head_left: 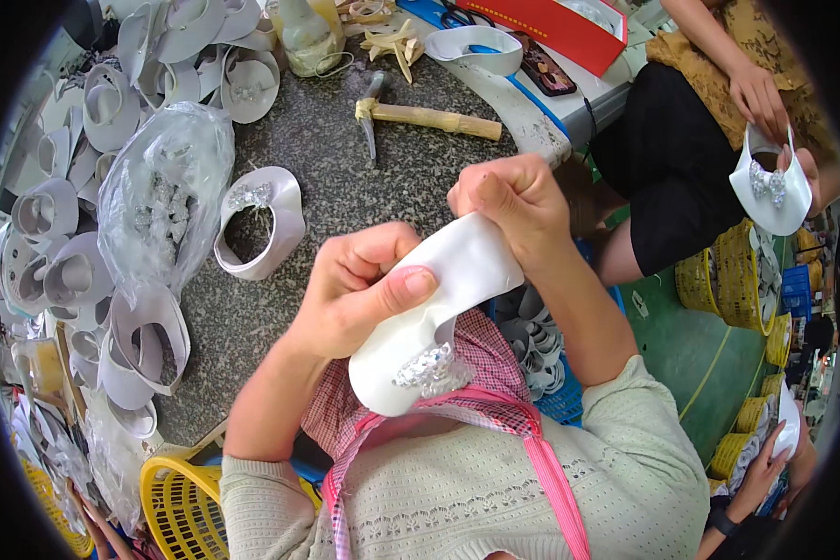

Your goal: The person assembles shoe uppers by folding the edges inward, pressing the lining and fabric together by hand, and shaping each upper.

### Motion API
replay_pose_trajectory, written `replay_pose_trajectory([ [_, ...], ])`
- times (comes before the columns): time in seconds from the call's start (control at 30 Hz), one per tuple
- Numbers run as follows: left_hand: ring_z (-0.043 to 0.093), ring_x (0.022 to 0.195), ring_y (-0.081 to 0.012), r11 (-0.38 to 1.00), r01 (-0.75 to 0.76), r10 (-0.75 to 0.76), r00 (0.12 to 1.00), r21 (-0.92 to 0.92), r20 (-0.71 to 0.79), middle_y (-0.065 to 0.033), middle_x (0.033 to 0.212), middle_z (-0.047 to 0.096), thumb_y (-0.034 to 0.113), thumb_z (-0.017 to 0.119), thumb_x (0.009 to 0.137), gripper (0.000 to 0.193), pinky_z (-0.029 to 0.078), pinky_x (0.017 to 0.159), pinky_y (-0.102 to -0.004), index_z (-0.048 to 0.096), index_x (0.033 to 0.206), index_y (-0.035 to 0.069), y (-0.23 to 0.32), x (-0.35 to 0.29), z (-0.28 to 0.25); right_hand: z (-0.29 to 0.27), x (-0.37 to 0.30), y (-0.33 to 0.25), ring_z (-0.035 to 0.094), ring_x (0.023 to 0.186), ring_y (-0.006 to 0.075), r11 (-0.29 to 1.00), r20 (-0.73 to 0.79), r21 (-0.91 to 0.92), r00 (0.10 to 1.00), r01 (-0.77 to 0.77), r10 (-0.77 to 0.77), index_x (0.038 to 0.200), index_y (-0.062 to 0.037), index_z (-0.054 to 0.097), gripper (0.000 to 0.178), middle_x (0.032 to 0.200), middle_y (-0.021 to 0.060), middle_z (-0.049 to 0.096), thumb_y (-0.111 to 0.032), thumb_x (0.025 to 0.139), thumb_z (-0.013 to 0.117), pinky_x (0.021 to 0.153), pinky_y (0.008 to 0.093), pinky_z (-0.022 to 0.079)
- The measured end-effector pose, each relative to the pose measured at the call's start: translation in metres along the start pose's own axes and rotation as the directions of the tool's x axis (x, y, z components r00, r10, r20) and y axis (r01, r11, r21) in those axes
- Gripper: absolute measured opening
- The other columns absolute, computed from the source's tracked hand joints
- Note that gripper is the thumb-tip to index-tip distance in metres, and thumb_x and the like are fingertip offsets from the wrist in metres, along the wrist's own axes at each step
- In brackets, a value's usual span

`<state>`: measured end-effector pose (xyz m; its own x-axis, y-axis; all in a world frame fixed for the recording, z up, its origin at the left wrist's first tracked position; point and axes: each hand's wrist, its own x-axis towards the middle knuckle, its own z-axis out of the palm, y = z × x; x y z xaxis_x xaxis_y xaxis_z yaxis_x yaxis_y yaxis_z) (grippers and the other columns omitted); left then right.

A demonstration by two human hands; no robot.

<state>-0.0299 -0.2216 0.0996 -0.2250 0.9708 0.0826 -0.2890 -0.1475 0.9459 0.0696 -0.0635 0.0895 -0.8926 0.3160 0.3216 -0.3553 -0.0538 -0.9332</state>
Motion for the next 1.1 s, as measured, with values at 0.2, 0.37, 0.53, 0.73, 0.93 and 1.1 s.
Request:
replay_pose_trajectory([
  [0.2,0.051,0.058,-0.0142,0.749,-0.074,0.0,0.994,0.658,0.111,-0.0044,0.066,0.053,0.017,0.066,0.077,0.018,0.039,0.053,-0.0254,0.057,0.077,0.002,-0.006,0.003,-0.027,-0.021,0.01,0.01,0.037,0.045,0.012,0.996,0.213,-0.082,0.976,-0.018,0.036,0.055,-0.0014,0.05,0.052,0.05,0.0031,0.044,-0.047,0.077,0.06,0.046,0.026,0.027],
  [0.37,0.055,0.064,-0.0214,0.304,-0.418,0.437,0.86,0.856,0.265,-0.0054,0.07,0.059,0.011,0.073,0.058,0.022,0.042,0.059,-0.029,0.063,0.076,0.004,0.011,0.0,-0.033,-0.028,0.016,-0.028,0.047,0.057,0.0188,0.478,0.513,-0.637,0.796,0.604,-0.322,0.061,-0.0112,0.055,0.014,0.056,-0.0029,0.048,-0.019,0.058,0.066,0.07,0.0339,0.032],
  [0.53,0.055,0.069,-0.0196,-0.349,-0.3,0.655,0.6,0.888,0.46,-0.0023,0.076,0.059,0.007,0.069,0.054,0.022,0.041,0.063,-0.0332,0.064,0.076,0.006,-0.003,-0.018,-0.031,-0.018,0.002,-0.012,0.052,0.076,0.0131,-0.045,0.546,-0.799,0.692,0.6,-0.471,0.069,-0.0173,0.059,0.012,0.069,-0.0085,0.056,-0.018,0.059,0.066,0.081,0.0395,0.027],
  [0.73,0.055,0.085,-0.0228,-0.365,-0.195,0.504,0.781,0.91,0.369,-0.0053,0.093,0.058,0.006,0.062,0.06,0.023,0.042,0.071,-0.0367,0.062,0.083,0.003,-0.056,-0.023,-0.061,-0.019,-0.014,0.077,0.049,0.091,0.0148,-0.114,0.446,-0.89,0.792,0.441,-0.417,0.079,-0.0157,0.063,0.014,0.09,-0.0066,0.059,-0.018,0.065,0.063,0.08,0.0359,0.027],
  [0.93,0.055,0.095,-0.0266,-0.054,-0.302,0.415,0.86,0.952,0.297,-0.0087,0.098,0.059,0.007,0.058,0.062,0.028,0.044,0.082,-0.0368,0.061,0.088,-0.001,-0.069,-0.032,-0.043,-0.015,-0.048,0.09,0.046,0.089,0.0165,-0.059,0.331,-0.941,0.877,0.332,-0.348,0.087,-0.012,0.064,0.024,0.095,-0.0055,0.058,-0.018,0.064,0.065,0.075,0.0337,0.029],
  [1.1,0.055,0.096,-0.0158,-0.302,-0.17,0.373,0.884,0.938,0.28,-0.002,0.098,0.06,0.016,0.065,0.069,0.024,0.035,0.085,-0.0345,0.063,0.092,0.008,-0.088,-0.032,-0.038,-0.016,-0.054,0.098,0.043,0.086,0.0175,-0.086,0.343,-0.939,0.878,0.334,-0.333,0.092,-0.0144,0.065,0.026,0.098,-0.0067,0.06,-0.013,0.067,0.063,0.075,0.0319,0.029],
])
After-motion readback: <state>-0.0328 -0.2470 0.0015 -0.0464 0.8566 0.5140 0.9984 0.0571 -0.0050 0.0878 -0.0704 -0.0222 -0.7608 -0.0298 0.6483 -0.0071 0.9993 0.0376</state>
